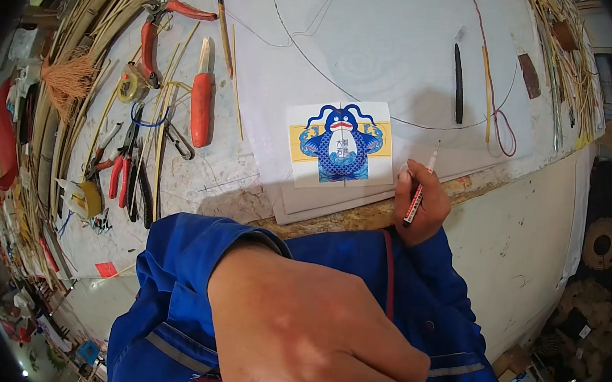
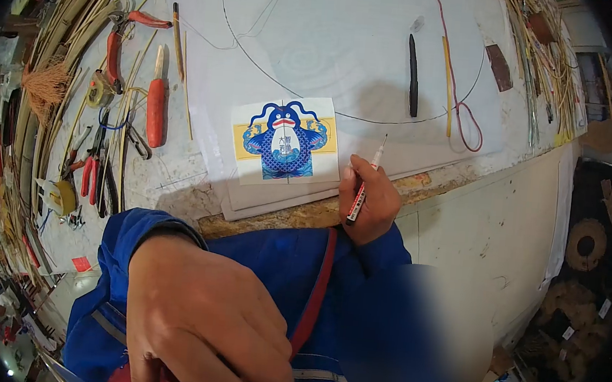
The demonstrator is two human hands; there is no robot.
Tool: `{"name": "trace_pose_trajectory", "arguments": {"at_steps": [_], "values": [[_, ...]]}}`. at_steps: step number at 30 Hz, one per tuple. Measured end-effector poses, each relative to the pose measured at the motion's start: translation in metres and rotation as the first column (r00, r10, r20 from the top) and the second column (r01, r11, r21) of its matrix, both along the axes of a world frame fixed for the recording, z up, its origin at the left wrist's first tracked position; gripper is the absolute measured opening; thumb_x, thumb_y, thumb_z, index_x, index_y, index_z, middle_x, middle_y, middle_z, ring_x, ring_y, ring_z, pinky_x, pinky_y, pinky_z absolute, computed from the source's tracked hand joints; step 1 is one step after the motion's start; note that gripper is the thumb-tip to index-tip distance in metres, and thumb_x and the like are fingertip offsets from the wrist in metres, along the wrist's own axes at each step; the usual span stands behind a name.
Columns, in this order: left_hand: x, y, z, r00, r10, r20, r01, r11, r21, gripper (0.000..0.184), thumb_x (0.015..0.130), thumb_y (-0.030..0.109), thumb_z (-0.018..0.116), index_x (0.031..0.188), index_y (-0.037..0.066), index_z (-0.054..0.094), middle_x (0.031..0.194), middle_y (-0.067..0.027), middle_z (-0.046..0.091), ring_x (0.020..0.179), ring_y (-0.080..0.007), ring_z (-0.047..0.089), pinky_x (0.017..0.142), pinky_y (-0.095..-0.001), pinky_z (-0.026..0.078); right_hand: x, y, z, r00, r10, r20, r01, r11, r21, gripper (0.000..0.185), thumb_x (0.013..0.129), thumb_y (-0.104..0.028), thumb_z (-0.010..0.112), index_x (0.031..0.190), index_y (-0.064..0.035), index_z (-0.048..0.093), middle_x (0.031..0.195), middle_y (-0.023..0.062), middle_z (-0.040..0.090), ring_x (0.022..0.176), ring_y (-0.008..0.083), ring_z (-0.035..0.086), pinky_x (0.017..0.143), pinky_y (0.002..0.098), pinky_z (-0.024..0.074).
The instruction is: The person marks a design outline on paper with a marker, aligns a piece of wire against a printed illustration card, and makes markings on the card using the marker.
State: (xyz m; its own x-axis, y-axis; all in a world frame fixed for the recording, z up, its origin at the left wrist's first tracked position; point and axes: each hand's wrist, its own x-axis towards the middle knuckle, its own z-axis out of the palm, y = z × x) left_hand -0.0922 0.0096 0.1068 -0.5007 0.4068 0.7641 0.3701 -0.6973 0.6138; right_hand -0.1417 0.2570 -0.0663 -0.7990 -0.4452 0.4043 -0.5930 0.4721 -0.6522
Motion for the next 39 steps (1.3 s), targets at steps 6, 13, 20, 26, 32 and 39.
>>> {"name": "trace_pose_trajectory", "arguments": {"at_steps": [6,13,20,26,32,39], "values": [[-0.0001,-0.0008,0.0021,1.0,0.029,0.013,-0.028,0.999,-0.027,0.071,0.085,0.063,0.088,0.102,-0.003,0.074,0.105,-0.018,0.073,0.076,-0.0282,0.076,0.062,-0.0322,0.062,0.0004,0.001,0.0,1.0,0.003,0.005,-0.003,1.0,0.002,0.024,0.103,-0.002,0.073,0.127,0.0034,0.072,0.091,0.0141,0.074,0.077,0.0199,0.074,0.074,0.0312,0.0594],[-0.0006,-0.0023,0.0003,1.0,-0.022,0.017,0.023,0.999,-0.028,0.064,0.085,0.059,0.09,0.098,-0.002,0.073,0.105,-0.0183,0.073,0.077,-0.0295,0.076,0.064,-0.033,0.062,0.0004,0.0,0.0018,1.0,-0.002,-0.005,0.002,1.0,0.014,0.024,0.103,-0.001,0.073,0.126,0.0033,0.072,0.089,0.0141,0.073,0.074,0.0196,0.072,0.071,0.0315,0.0584],[-0.0031,-0.0016,-0.0006,0.999,-0.027,0.018,0.027,1.0,-0.008,0.061,0.09,0.057,0.087,0.097,-0.002,0.073,0.104,-0.0179,0.074,0.077,-0.0303,0.076,0.064,-0.0334,0.062,0.0008,0.0004,0.0015,1.0,-0.002,0.006,0.002,1.0,0.008,0.023,0.102,0.0,0.074,0.125,0.0034,0.073,0.089,0.0139,0.073,0.072,0.0191,0.071,0.069,0.031,0.0577],[-0.0018,-0.0007,-0.0014,1.0,-0.02,0.023,0.02,1.0,-0.002,0.059,0.093,0.056,0.084,0.096,-0.002,0.074,0.102,-0.0171,0.074,0.076,-0.03,0.075,0.063,-0.0339,0.061,-0.0002,-0.0003,0.0006,1.0,0.001,-0.013,-0.001,1.0,-0.001,0.023,0.102,0.001,0.074,0.125,0.0036,0.073,0.089,0.0141,0.073,0.072,0.0189,0.071,0.069,0.0305,0.0577],[0.0014,0.001,-0.0041,0.999,-0.034,0.014,0.034,0.999,0.029,0.057,0.095,0.056,0.083,0.09,-0.001,0.073,0.098,-0.016,0.073,0.071,-0.0283,0.072,0.058,-0.0335,0.057,-0.0004,-0.0002,-0.0001,1.0,0.007,-0.024,-0.007,1.0,-0.014,0.023,0.102,0.001,0.074,0.125,0.0041,0.072,0.089,0.0145,0.073,0.073,0.019,0.072,0.07,0.0306,0.0579],[0.0005,0.0006,-0.0032,0.999,-0.042,0.021,0.041,0.998,0.05,0.055,0.097,0.053,0.082,0.087,0.0,0.073,0.095,-0.0151,0.072,0.066,-0.0268,0.068,0.055,-0.0323,0.054,-0.0004,-0.0006,0.0007,1.0,0.003,-0.026,-0.003,1.0,-0.005,0.023,0.103,0.0,0.073,0.125,0.0041,0.072,0.089,0.0145,0.073,0.073,0.019,0.072,0.07,0.0306,0.0581]]}}
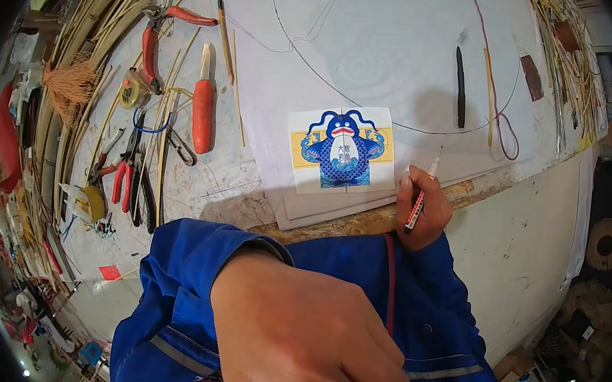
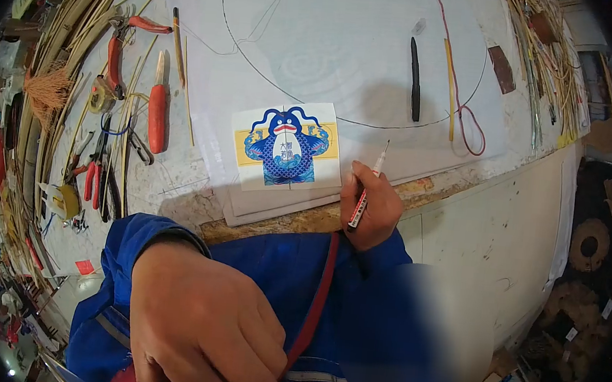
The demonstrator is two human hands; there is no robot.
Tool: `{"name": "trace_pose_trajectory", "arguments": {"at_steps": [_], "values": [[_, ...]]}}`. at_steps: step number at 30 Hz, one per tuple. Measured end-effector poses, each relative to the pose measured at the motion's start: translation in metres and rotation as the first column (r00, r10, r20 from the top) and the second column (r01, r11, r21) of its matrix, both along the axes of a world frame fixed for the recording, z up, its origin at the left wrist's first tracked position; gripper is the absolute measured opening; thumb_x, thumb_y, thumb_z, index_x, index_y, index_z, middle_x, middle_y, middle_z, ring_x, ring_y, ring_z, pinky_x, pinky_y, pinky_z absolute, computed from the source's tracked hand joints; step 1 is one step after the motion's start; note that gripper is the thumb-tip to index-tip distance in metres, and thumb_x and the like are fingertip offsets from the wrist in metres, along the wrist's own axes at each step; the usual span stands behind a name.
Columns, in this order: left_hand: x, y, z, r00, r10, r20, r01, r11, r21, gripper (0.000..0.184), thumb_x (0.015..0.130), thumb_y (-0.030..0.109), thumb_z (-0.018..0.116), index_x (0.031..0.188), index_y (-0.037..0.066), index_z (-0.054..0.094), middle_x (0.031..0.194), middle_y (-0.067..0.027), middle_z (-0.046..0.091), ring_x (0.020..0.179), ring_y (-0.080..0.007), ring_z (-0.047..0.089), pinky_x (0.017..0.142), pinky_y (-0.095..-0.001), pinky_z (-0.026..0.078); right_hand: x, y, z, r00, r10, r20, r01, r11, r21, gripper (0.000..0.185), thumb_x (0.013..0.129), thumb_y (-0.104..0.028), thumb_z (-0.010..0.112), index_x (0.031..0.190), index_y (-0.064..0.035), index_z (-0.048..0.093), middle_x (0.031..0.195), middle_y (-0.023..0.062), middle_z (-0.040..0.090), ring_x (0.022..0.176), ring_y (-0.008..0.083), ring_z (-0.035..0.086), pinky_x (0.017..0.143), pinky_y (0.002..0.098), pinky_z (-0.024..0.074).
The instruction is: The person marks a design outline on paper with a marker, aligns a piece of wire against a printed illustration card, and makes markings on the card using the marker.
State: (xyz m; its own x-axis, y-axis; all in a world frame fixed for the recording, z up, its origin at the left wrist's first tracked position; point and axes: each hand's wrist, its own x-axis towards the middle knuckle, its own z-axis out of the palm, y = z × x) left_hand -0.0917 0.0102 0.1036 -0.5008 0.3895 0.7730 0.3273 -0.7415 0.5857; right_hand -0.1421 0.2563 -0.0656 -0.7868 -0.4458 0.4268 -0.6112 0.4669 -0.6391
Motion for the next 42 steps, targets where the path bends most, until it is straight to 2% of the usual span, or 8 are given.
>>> {"name": "trace_pose_trajectory", "arguments": {"at_steps": [4,6,8,10,12,16,40,42], "values": [[0.001,0.002,-0.002,1.0,0.002,-0.003,-0.002,1.0,0.011,0.054,0.097,0.052,0.082,0.086,0.0,0.072,0.095,-0.0152,0.071,0.065,-0.0267,0.068,0.054,-0.0323,0.053,0.001,0.001,-0.001,1.0,-0.003,-0.002,0.003,1.0,0.001,0.022,0.103,-0.001,0.073,0.125,0.0038,0.072,0.089,0.0141,0.073,0.073,0.0191,0.072,0.071,0.0306,0.0582],[0.003,0.004,-0.004,0.983,0.123,-0.134,-0.119,0.992,0.043,0.053,0.098,0.051,0.081,0.087,0.0,0.072,0.095,-0.0155,0.071,0.065,-0.0267,0.068,0.054,-0.0321,0.053,0.001,0.0,-0.001,1.0,-0.003,-0.002,0.003,1.0,-0.001,0.022,0.103,-0.001,0.073,0.125,0.0037,0.072,0.089,0.014,0.073,0.073,0.0192,0.072,0.071,0.0306,0.0582],[0.01,0.008,-0.009,0.964,0.184,-0.194,-0.174,0.983,0.065,0.052,0.098,0.05,0.081,0.088,0.0,0.072,0.095,-0.0156,0.071,0.065,-0.0267,0.068,0.054,-0.032,0.053,-0.001,0.0,-0.001,1.0,0.001,-0.013,-0.001,1.0,0.0,0.023,0.103,-0.002,0.073,0.125,0.0035,0.072,0.089,0.0138,0.073,0.074,0.0191,0.072,0.071,0.0306,0.0582],[0.029,0.016,-0.014,0.99,0.129,0.058,-0.135,0.985,0.111,0.051,0.098,0.05,0.081,0.09,0.0,0.072,0.095,-0.0162,0.072,0.065,-0.0268,0.069,0.054,-0.032,0.053,0.0,0.0,-0.001,1.0,0.003,-0.016,-0.003,1.0,0.003,0.023,0.103,-0.002,0.073,0.125,0.0034,0.072,0.089,0.0138,0.073,0.074,0.0191,0.072,0.071,0.0306,0.0582],[0.033,0.016,-0.019,0.979,0.095,0.181,-0.121,0.983,0.136,0.051,0.098,0.049,0.081,0.09,0.0,0.072,0.095,-0.0166,0.072,0.066,-0.0269,0.069,0.054,-0.0319,0.054,0.0,-0.001,-0.001,1.0,-0.002,-0.015,0.002,1.0,0.0,0.023,0.104,-0.002,0.074,0.125,0.0033,0.072,0.089,0.0137,0.074,0.074,0.0189,0.072,0.071,0.0306,0.0583],[-0.002,0.0,-0.003,1.0,0.015,-0.006,-0.015,1.0,0.002,0.05,0.098,0.049,0.081,0.092,0.001,0.072,0.096,-0.0173,0.072,0.067,-0.0271,0.07,0.054,-0.0324,0.054,0.0,-0.001,-0.001,1.0,-0.004,-0.013,0.004,1.0,0.0,0.022,0.104,-0.002,0.074,0.125,0.0035,0.072,0.089,0.0135,0.074,0.074,0.0187,0.072,0.071,0.0306,0.0583],[0.001,0.002,-0.003,1.0,0.03,0.01,-0.03,1.0,0.009,0.059,0.096,0.057,0.081,0.094,-0.002,0.074,0.105,-0.0214,0.074,0.074,-0.0306,0.077,0.06,-0.033,0.062,0.0,0.0,-0.001,1.0,-0.004,-0.009,0.004,1.0,0.0,0.022,0.103,-0.001,0.074,0.125,0.0028,0.073,0.088,0.0127,0.073,0.073,0.0178,0.072,0.07,0.0309,0.0579],[0.0,0.003,-0.002,0.998,0.058,0.003,-0.058,0.998,0.018,0.06,0.097,0.057,0.08,0.096,-0.003,0.076,0.11,-0.0241,0.076,0.074,-0.0304,0.077,0.061,-0.0332,0.062,-0.001,-0.001,-0.001,1.0,-0.003,-0.006,0.003,1.0,-0.004,0.022,0.103,-0.001,0.074,0.125,0.0027,0.073,0.088,0.0126,0.073,0.072,0.0179,0.071,0.07,0.0309,0.0578]]}}
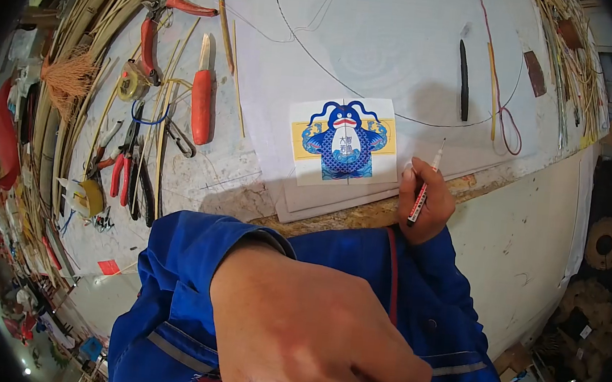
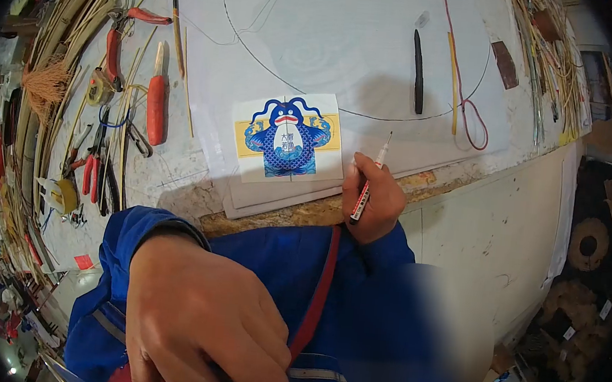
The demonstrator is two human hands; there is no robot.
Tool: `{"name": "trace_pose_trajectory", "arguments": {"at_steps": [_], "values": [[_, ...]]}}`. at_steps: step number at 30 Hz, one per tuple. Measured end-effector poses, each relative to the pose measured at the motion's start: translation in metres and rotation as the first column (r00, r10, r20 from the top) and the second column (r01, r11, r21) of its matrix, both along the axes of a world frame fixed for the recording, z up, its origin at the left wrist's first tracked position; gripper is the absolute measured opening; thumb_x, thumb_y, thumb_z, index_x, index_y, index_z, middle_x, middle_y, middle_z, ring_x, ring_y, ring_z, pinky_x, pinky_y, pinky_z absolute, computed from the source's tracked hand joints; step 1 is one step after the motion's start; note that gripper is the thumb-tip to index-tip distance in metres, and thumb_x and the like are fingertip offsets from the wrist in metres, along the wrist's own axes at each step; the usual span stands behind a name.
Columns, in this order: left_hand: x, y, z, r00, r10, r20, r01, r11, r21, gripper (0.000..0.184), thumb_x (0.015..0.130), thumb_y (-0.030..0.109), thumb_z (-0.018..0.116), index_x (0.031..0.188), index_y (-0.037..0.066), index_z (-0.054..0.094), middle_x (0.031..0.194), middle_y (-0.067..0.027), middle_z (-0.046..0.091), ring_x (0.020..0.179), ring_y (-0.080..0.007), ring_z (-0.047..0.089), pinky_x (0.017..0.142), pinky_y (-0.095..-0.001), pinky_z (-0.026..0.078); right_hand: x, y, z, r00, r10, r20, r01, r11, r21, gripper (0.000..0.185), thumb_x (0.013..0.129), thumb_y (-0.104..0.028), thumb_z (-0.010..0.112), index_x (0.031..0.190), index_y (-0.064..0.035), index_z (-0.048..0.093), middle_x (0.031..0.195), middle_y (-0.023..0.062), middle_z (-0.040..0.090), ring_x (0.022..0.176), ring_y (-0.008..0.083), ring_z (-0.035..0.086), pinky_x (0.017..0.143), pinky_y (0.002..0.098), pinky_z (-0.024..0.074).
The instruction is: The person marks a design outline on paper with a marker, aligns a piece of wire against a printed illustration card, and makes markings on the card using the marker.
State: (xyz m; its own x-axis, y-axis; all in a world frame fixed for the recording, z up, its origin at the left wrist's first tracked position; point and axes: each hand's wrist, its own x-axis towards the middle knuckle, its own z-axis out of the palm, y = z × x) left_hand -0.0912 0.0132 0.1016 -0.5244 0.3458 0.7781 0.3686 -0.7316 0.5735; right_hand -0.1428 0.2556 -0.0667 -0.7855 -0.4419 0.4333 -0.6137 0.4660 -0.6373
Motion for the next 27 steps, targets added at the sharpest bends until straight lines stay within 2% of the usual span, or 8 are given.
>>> {"name": "trace_pose_trajectory", "arguments": {"at_steps": [8,14,17,18,20,22,27], "values": [[-0.003,-0.001,-0.002,1.0,-0.016,-0.015,0.016,0.999,0.031,0.058,0.099,0.053,0.079,0.101,-0.005,0.08,0.123,-0.0308,0.077,0.076,-0.0287,0.078,0.058,-0.0322,0.06,0.001,0.001,0.0,1.0,-0.004,0.003,0.004,1.0,-0.001,0.022,0.103,-0.001,0.074,0.125,0.0023,0.073,0.087,0.0126,0.072,0.071,0.018,0.07,0.069,0.0307,0.0575],[-0.003,-0.002,-0.002,0.999,-0.031,-0.021,0.031,0.999,0.017,0.055,0.1,0.051,0.079,0.1,-0.004,0.08,0.124,-0.0306,0.078,0.076,-0.0273,0.079,0.056,-0.0311,0.059,0.001,0.0,0.0,1.0,-0.006,0.004,0.006,1.0,-0.008,0.022,0.102,0.0,0.074,0.124,0.0025,0.073,0.086,0.0124,0.072,0.07,0.0183,0.07,0.068,0.0307,0.0571],[0.011,-0.003,-0.004,0.991,-0.103,0.087,0.1,0.994,0.041,0.061,0.115,0.05,0.058,0.096,-0.007,0.068,0.118,-0.032,0.071,0.083,-0.0373,0.071,0.072,-0.0437,0.06,0.0,-0.001,-0.001,1.0,-0.005,-0.006,0.005,1.0,-0.011,0.022,0.102,0.0,0.074,0.124,0.0026,0.073,0.086,0.0124,0.072,0.07,0.0183,0.07,0.067,0.0306,0.057],[0.01,-0.002,-0.005,0.991,-0.103,0.087,0.1,0.994,0.041,0.061,0.115,0.05,0.058,0.096,-0.007,0.068,0.118,-0.032,0.071,0.083,-0.0373,0.071,0.072,-0.0437,0.06,0.0,0.0,-0.001,1.0,-0.005,-0.006,0.005,1.0,-0.007,0.022,0.102,0.0,0.074,0.124,0.0027,0.073,0.086,0.0124,0.072,0.07,0.0182,0.07,0.067,0.0305,0.0569],[0.0,-0.002,-0.004,0.999,-0.034,0.029,0.033,0.999,0.042,0.055,0.105,0.049,0.072,0.097,-0.005,0.075,0.122,-0.0313,0.076,0.077,-0.0305,0.076,0.061,-0.0352,0.059,0.0,0.0,-0.001,1.0,-0.005,-0.006,0.005,1.0,-0.003,0.022,0.102,0.001,0.074,0.124,0.0027,0.073,0.086,0.0124,0.072,0.07,0.0181,0.07,0.067,0.0305,0.0569],[-0.003,-0.002,-0.003,1.0,0.0,0.0,0.0,0.999,0.045,0.053,0.1,0.049,0.079,0.097,-0.004,0.079,0.124,-0.0309,0.078,0.074,-0.0271,0.078,0.056,-0.031,0.058,0.001,0.0,-0.001,1.0,-0.002,0.002,0.002,1.0,-0.002,0.022,0.102,0.001,0.074,0.124,0.0025,0.073,0.086,0.0123,0.072,0.07,0.0182,0.07,0.067,0.0303,0.0568],[-0.004,-0.004,-0.005,0.999,-0.024,0.024,0.023,0.999,0.047,0.047,0.1,0.048,0.08,0.092,0.001,0.079,0.126,-0.0307,0.077,0.072,-0.0273,0.078,0.055,-0.0307,0.057,0.0,0.0,0.001,1.0,-0.002,0.007,0.002,1.0,-0.003,0.023,0.101,0.001,0.074,0.124,0.0019,0.073,0.086,0.0124,0.071,0.069,0.0186,0.07,0.066,0.0301,0.056]]}}
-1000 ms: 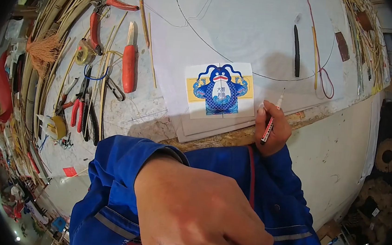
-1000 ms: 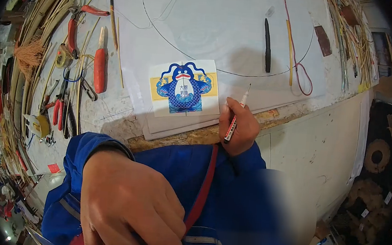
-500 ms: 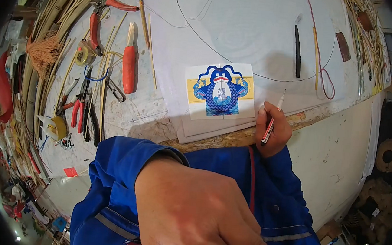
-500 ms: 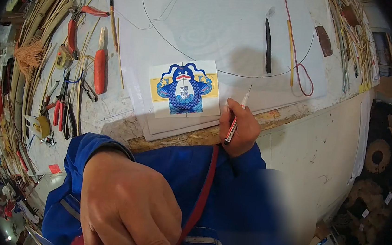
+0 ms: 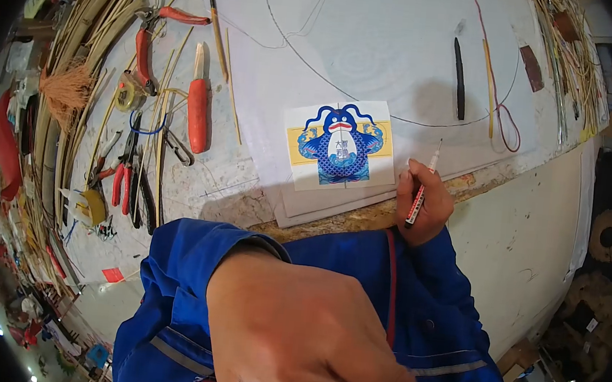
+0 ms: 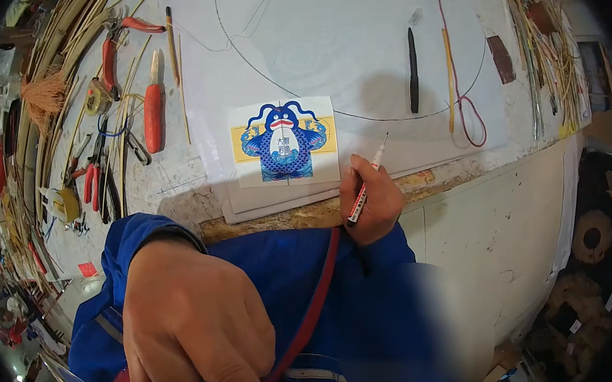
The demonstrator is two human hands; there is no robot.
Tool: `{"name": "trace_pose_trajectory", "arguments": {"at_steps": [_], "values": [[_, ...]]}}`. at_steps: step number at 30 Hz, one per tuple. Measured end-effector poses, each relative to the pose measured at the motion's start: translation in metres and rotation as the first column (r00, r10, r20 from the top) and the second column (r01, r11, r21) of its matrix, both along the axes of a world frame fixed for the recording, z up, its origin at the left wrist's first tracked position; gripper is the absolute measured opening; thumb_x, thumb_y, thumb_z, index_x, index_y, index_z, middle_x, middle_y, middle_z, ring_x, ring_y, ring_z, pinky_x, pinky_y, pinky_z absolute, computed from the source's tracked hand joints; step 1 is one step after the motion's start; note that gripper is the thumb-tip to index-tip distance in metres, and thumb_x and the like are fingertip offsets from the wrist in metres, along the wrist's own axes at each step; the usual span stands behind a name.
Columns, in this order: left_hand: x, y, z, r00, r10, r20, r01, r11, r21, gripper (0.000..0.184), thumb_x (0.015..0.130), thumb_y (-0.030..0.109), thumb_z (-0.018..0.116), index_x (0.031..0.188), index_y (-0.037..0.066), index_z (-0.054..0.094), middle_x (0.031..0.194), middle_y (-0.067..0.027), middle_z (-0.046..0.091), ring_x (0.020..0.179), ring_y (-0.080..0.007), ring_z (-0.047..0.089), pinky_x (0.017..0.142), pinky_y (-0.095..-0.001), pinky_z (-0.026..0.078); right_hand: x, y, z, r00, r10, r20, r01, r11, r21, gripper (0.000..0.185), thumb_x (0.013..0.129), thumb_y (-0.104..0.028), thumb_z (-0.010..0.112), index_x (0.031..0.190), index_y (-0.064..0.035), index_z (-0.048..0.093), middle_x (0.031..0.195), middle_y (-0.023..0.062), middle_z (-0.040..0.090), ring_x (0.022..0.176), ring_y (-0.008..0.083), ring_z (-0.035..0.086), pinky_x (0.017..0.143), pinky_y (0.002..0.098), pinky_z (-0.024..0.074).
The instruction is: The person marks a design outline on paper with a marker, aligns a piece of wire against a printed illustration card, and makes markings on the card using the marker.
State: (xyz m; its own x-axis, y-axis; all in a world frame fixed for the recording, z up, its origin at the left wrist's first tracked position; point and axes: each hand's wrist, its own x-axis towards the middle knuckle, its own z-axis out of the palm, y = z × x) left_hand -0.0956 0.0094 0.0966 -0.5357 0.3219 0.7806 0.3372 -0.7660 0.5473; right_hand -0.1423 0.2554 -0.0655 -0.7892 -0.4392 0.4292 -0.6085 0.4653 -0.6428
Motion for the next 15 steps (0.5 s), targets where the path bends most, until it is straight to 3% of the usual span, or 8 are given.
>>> {"name": "trace_pose_trajectory", "arguments": {"at_steps": [7,15], "values": [[-0.0005,-0.002,-0.0075,0.991,-0.084,-0.106,0.083,0.996,-0.009,0.039,0.101,0.045,0.081,0.087,0.008,0.08,0.129,-0.0284,0.074,0.075,-0.0267,0.077,0.06,-0.031,0.058,-0.0001,-0.0025,0.0011,1.0,-0.012,-0.002,0.012,1.0,-0.018,0.023,0.1,0.002,0.075,0.123,0.0016,0.073,0.085,0.0128,0.071,0.067,0.019,0.069,0.065,0.03,0.0548],[0.0031,-0.0004,-0.0076,0.997,-0.021,-0.075,0.024,0.999,0.028,0.038,0.101,0.044,0.082,0.088,0.008,0.081,0.125,-0.0262,0.073,0.075,-0.0271,0.076,0.06,-0.0315,0.057,0.0,-0.0022,0.0009,1.0,-0.009,0.004,0.009,1.0,-0.022,0.023,0.1,0.003,0.074,0.123,0.002,0.073,0.086,0.0131,0.071,0.068,0.0192,0.069,0.065,0.0299,0.0551]]}}
